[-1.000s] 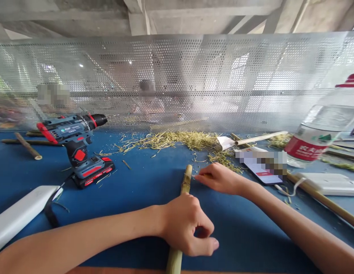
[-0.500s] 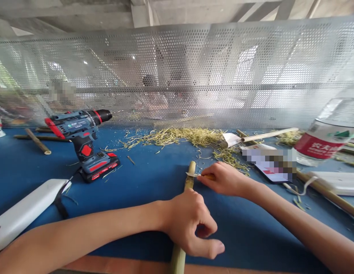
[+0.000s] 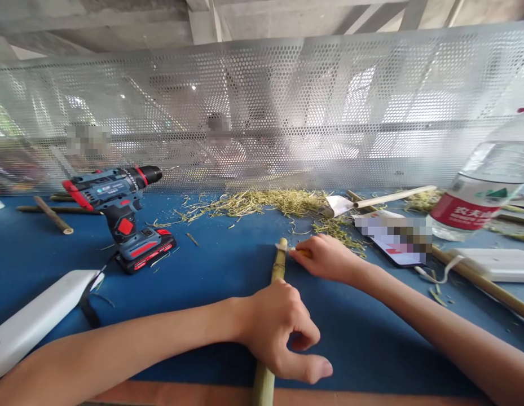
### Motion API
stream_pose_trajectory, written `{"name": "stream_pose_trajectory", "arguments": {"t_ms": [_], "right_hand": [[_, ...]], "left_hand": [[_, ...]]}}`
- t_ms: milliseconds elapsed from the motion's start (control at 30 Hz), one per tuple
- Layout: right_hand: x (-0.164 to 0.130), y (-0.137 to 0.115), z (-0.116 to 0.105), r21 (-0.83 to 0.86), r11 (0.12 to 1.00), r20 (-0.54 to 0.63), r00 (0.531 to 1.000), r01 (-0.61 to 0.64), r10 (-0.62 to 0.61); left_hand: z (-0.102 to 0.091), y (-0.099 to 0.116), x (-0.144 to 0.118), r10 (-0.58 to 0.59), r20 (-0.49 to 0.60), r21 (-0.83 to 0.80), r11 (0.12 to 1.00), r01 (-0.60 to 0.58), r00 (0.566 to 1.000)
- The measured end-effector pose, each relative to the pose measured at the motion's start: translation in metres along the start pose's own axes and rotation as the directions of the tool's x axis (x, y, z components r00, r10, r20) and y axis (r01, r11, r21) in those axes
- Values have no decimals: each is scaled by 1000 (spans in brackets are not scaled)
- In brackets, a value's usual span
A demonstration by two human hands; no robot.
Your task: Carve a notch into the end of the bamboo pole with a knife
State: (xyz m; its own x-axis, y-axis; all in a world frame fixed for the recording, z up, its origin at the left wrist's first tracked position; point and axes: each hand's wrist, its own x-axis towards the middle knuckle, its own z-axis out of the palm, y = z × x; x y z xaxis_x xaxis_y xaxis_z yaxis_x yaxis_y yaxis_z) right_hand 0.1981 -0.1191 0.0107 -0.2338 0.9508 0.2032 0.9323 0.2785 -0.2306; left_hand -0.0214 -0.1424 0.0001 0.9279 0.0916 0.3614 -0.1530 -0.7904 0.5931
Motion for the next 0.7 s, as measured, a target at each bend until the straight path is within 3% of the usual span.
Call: {"name": "stream_pose_trajectory", "arguments": {"t_ms": [167,500,700], "right_hand": [[8,20,2,-4,994,-79,990,-113,113],[-16,-5,-5,200,973,56,990,114,-128],[-15,-9,-2,108,993,53,997,53,-59]], "left_hand": [[0,0,2,-63,10,-4,998,63,998],[0,2,0,-122,3,5,993,122,993],[-2,5,2,-94,13,12,996,93,996]]}}
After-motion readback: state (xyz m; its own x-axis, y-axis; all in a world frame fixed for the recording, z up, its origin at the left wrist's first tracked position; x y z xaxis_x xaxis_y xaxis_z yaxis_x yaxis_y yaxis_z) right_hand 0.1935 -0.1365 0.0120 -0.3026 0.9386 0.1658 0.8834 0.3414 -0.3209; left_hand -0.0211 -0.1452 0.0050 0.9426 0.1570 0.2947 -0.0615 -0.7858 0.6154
